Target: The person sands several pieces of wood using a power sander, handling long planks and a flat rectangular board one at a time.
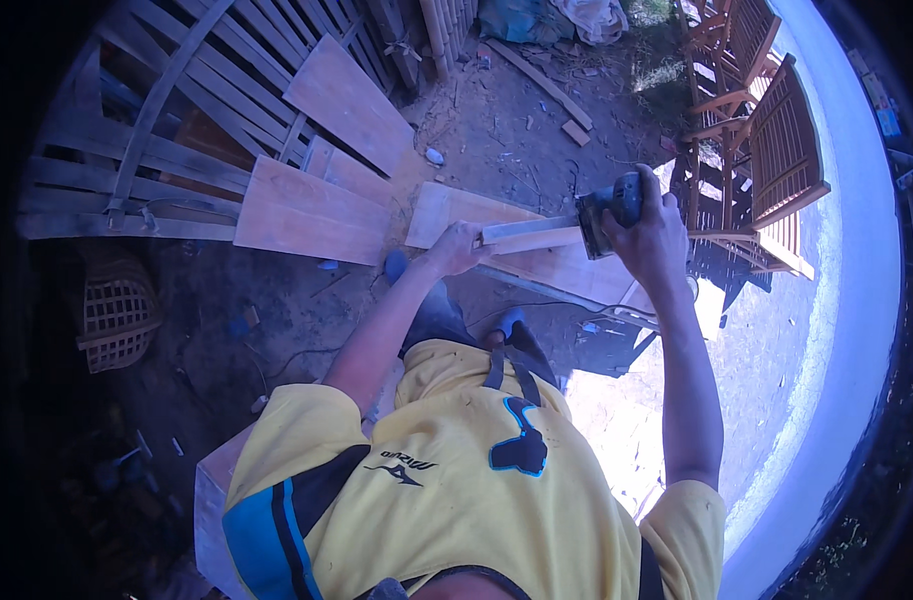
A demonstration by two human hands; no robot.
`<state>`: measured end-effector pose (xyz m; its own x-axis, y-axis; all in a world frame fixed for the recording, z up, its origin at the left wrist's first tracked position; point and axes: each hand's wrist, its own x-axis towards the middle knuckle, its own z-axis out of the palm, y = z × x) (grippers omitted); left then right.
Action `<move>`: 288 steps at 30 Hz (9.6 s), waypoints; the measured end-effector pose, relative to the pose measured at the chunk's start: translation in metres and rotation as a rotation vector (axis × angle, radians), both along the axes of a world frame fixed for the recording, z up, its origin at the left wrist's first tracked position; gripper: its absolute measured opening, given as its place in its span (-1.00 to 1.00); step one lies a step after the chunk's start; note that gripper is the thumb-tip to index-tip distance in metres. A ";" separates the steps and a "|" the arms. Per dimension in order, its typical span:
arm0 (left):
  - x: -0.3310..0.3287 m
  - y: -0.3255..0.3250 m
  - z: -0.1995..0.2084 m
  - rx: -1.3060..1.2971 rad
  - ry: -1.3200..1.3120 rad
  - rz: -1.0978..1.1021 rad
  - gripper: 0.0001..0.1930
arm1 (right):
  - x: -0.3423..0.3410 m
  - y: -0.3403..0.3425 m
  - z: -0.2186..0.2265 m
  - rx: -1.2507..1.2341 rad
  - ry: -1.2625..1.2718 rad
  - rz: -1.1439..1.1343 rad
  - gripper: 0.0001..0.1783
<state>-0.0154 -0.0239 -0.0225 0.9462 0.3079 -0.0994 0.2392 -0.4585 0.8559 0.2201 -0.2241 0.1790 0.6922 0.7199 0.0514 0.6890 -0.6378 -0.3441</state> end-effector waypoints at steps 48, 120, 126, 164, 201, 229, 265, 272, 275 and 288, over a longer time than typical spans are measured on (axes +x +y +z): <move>0.099 -0.009 0.130 0.263 0.272 -0.198 -0.54 | 0.081 -0.239 -0.103 0.205 0.158 -0.791 -0.03; 0.049 0.031 -0.043 0.624 0.359 -0.209 -0.60 | -0.065 0.005 -0.118 0.065 0.292 -0.124 0.05; 0.049 0.035 -0.043 0.579 0.282 -0.174 -0.56 | 0.055 -0.090 -0.132 0.046 0.106 -0.450 0.01; 0.055 0.067 -0.047 0.530 0.297 -0.466 -0.39 | -0.005 -0.093 -0.181 0.448 0.032 -0.370 -0.01; 0.017 -0.013 -0.055 0.549 0.251 -0.192 -0.48 | 0.006 -0.007 -0.099 -0.269 0.370 -0.097 -0.06; -0.008 0.062 -0.112 -0.030 0.065 0.142 -0.60 | 0.082 -0.098 -0.137 0.107 0.043 -0.307 -0.02; -0.002 0.045 -0.140 -0.098 0.176 0.086 -0.69 | -0.094 0.086 -0.113 0.008 0.195 0.354 -0.07; -0.003 0.031 -0.130 -0.187 0.015 0.180 -0.65 | -0.096 0.088 -0.116 -0.060 0.166 0.385 -0.05; 0.005 0.033 -0.115 -0.057 0.155 0.089 -0.70 | -0.074 0.073 -0.114 -0.031 0.151 0.257 -0.05; 0.002 0.039 -0.116 -0.097 0.068 0.080 -0.66 | -0.049 0.037 -0.121 -0.007 0.154 0.028 -0.03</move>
